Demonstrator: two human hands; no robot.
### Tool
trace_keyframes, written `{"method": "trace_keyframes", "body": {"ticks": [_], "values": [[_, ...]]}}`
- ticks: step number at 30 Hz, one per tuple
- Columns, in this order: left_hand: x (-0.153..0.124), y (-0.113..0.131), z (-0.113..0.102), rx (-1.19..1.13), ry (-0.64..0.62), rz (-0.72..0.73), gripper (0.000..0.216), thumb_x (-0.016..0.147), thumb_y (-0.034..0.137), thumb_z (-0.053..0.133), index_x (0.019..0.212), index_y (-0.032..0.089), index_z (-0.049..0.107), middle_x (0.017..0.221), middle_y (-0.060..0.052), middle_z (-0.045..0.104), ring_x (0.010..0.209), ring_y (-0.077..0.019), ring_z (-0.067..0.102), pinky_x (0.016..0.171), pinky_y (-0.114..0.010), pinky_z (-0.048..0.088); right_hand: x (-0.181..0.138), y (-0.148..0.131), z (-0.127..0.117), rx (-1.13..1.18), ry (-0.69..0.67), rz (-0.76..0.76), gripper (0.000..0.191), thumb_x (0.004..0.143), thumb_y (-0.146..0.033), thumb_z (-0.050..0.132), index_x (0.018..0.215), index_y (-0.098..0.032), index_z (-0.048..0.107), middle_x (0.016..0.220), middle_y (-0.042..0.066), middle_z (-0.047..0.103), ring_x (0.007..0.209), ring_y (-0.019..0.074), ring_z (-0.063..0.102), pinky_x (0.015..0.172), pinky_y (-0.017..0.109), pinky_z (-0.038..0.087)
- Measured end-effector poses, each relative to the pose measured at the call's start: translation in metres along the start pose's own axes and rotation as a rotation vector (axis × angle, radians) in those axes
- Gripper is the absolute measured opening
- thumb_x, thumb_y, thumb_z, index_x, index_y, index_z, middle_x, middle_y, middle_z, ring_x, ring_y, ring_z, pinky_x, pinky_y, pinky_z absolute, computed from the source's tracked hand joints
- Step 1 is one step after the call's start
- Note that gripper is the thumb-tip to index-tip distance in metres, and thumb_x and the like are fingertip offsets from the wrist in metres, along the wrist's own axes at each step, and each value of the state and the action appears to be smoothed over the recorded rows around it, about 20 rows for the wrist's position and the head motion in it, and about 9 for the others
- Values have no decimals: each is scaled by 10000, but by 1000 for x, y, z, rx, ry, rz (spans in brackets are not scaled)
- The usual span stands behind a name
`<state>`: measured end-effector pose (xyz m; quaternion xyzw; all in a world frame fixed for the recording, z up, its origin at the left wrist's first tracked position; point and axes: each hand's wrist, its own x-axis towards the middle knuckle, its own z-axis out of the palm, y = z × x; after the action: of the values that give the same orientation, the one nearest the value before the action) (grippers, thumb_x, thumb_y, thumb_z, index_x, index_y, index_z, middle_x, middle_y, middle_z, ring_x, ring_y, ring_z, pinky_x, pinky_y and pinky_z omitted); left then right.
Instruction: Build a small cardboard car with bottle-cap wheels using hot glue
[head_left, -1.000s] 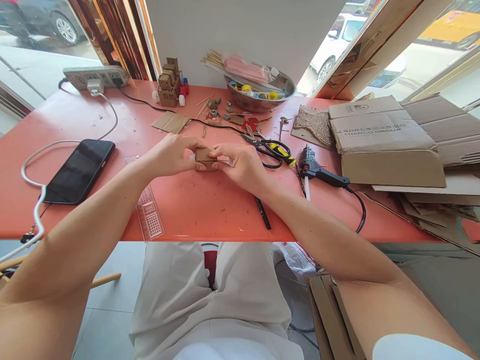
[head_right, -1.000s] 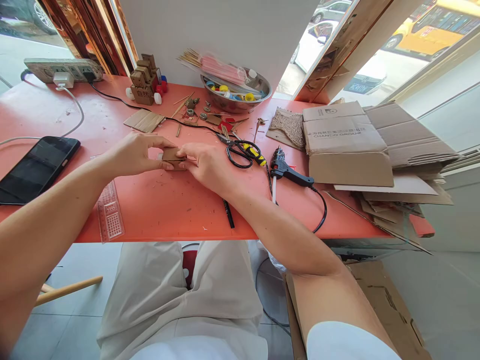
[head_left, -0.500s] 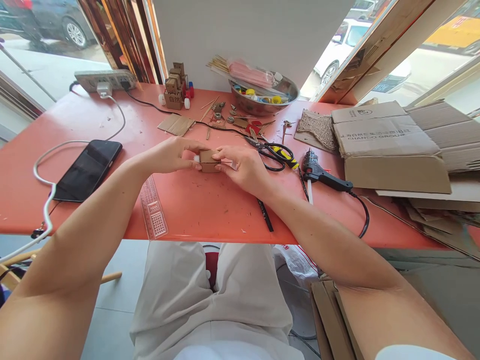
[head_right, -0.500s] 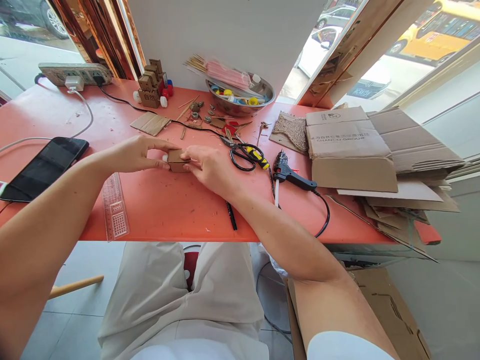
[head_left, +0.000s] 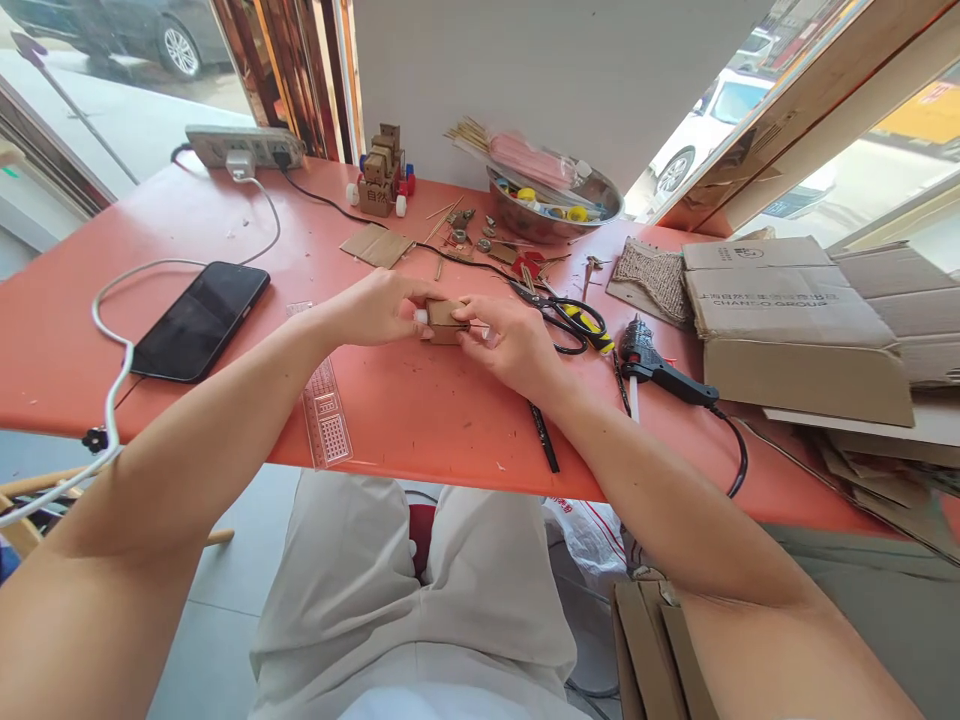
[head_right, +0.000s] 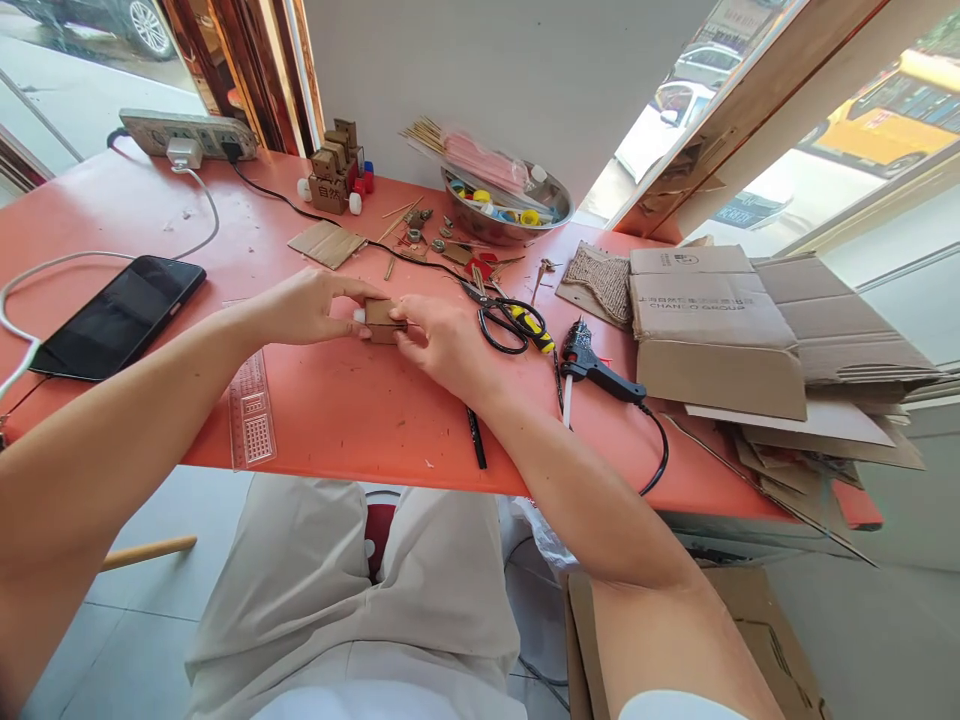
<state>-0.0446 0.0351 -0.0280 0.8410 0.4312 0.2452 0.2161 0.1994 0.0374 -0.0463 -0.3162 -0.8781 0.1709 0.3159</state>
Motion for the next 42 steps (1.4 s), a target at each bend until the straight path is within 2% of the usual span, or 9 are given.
{"method": "trace_keyframes", "body": {"ticks": [9,12,18,24,30,35,42], "values": [[2,0,6,40,29,1,401,780,307,644,1113,239,856,1012,-25,875,879,-211,772,799,-285,571,0,-2,0,-63,-1,0,109,888,-213,638,954,-267,706,1021,54,825,1003,292,791,942,414,608],[2,-2,3,19,11,9,409,793,309,642,1133,262,864,1053,-15,882,939,-213,782,835,-280,577,0,-2,0,-72,-9,-13,98,895,-217,630,950,-258,700,1017,66,820,994,296,795,931,410,606],[3,-10,-8,-51,-88,-12,524,808,389,718,1312,303,831,1187,-7,875,1079,-236,798,996,-325,593,1,-1,0,-63,-14,-13,152,890,-184,639,986,-255,733,1058,74,837,1053,314,803,977,438,608],[2,-4,-8,-18,-44,-19,498,802,301,674,1267,291,851,1156,-2,882,1050,-232,803,978,-321,610,1,-4,-2,-52,-28,-7,216,868,-146,644,1018,-252,758,1081,73,850,1079,322,805,997,451,613],[2,-1,-8,-46,-49,-28,464,814,325,675,1235,292,867,1092,11,884,1025,-232,804,959,-316,614,3,-6,-1,-44,-35,-33,278,862,-107,626,1023,-282,770,1039,29,849,1010,286,810,946,415,619],[3,-1,-7,-60,-37,-26,410,816,321,676,1167,288,886,1045,16,883,995,-227,799,913,-303,600,2,-4,0,-53,0,-28,176,850,-134,616,879,-279,712,975,28,837,981,286,806,929,423,628],[5,-2,-4,-73,-21,-30,392,793,288,670,1114,269,894,1029,10,884,969,-223,799,880,-297,595,3,-5,-3,-72,-27,-18,150,851,-142,614,845,-275,683,898,31,798,930,286,794,894,419,618]]}}
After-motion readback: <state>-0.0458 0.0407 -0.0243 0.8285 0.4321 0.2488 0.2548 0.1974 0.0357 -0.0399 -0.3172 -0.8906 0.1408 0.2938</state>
